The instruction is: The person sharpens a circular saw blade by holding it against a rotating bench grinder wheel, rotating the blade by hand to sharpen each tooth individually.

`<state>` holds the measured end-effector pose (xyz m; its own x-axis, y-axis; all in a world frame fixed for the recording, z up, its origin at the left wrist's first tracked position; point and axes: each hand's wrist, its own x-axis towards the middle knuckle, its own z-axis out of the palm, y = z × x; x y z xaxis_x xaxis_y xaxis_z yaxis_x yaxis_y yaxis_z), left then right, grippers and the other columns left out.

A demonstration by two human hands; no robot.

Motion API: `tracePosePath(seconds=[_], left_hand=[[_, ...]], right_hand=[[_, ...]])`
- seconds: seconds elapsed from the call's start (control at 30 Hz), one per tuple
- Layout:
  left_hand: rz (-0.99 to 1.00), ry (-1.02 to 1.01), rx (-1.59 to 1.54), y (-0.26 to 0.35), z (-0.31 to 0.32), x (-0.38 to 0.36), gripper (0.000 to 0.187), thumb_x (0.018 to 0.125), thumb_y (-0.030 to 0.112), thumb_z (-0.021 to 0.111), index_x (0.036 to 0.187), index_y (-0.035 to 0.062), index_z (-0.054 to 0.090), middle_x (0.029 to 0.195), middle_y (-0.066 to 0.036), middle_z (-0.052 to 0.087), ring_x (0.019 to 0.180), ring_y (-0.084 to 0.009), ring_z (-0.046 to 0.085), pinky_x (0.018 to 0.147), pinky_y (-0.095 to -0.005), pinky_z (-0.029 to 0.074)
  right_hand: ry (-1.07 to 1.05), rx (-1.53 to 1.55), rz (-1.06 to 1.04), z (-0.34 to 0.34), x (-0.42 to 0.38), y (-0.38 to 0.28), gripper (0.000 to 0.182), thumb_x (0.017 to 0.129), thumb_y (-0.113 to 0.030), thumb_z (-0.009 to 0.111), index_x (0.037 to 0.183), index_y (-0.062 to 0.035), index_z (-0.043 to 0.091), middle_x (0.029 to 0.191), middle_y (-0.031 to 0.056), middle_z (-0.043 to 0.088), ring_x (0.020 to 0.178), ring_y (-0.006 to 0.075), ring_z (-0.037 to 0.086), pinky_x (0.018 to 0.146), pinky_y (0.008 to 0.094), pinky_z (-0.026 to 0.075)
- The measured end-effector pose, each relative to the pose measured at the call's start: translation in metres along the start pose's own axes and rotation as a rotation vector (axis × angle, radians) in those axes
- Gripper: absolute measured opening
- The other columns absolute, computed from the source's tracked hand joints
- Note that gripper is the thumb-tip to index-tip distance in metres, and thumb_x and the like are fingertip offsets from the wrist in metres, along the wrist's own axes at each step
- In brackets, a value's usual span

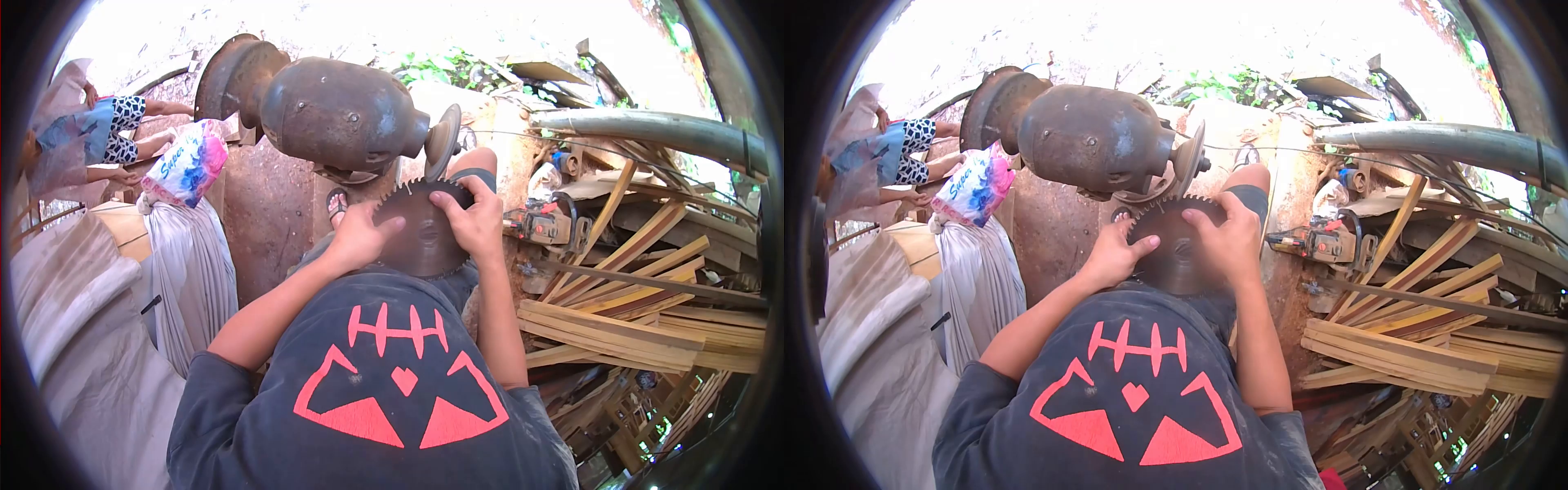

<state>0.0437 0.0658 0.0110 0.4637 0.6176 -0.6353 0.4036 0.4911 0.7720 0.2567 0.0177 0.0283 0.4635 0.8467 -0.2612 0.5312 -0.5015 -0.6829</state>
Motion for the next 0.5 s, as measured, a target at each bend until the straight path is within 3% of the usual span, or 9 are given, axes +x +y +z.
tracePosePath(seconds=[0.1, 0.2, 0.4, 0.5], left_hand=[[0.0, 0.002, -0.018, 0.0, 0.001, -0.001, 0.038, 0.096, 0.02, 0.076, 0.118, -0.01, 0.07, 0.103, -0.02, 0.076, 0.095, -0.0225, 0.071, 0.087, -0.0376, 0.055], [0.02, -0.001, 0.012, -0.002, 0.001, 0.0, 0.036, 0.096, 0.02, 0.075, 0.117, -0.0089, 0.071, 0.103, -0.018, 0.077, 0.093, -0.0214, 0.071, 0.087, -0.037, 0.055], [-0.037, -0.018, 0.001, -0.006, 0.002, 0.003, 0.033, 0.098, 0.019, 0.074, 0.116, -0.0073, 0.071, 0.103, -0.015, 0.077, 0.094, -0.018, 0.07, 0.088, -0.0358, 0.055], [-0.021, -0.026, -0.054, -0.004, 0.003, 0.0, 0.032, 0.098, 0.019, 0.073, 0.117, -0.0073, 0.071, 0.103, -0.014, 0.077, 0.094, -0.0176, 0.07, 0.088, -0.0357, 0.055]], right_hand=[[0.006, -0.01, -0.007, 0.0, -0.001, -0.001, 0.041, 0.079, -0.03, 0.09, 0.097, 0.0026, 0.073, 0.08, 0.0145, 0.074, 0.074, 0.0198, 0.07, 0.073, 0.0354, 0.056], [-0.032, 0.004, 0.037, -0.004, -0.001, -0.007, 0.052, 0.077, -0.035, 0.089, 0.105, 0.0075, 0.074, 0.089, 0.0272, 0.074, 0.085, 0.0382, 0.075, 0.08, 0.0436, 0.057], [-0.036, -0.001, 0.046, -0.004, 0.0, -0.006, 0.052, 0.077, -0.034, 0.088, 0.105, 0.0069, 0.074, 0.091, 0.0272, 0.075, 0.087, 0.0385, 0.075, 0.081, 0.0439, 0.057], [0.014, -0.005, -0.017, 0.002, -0.001, 0.003, 0.041, 0.079, -0.03, 0.09, 0.099, 0.0026, 0.073, 0.081, 0.0152, 0.074, 0.074, 0.0201, 0.07, 0.072, 0.0357, 0.056]])
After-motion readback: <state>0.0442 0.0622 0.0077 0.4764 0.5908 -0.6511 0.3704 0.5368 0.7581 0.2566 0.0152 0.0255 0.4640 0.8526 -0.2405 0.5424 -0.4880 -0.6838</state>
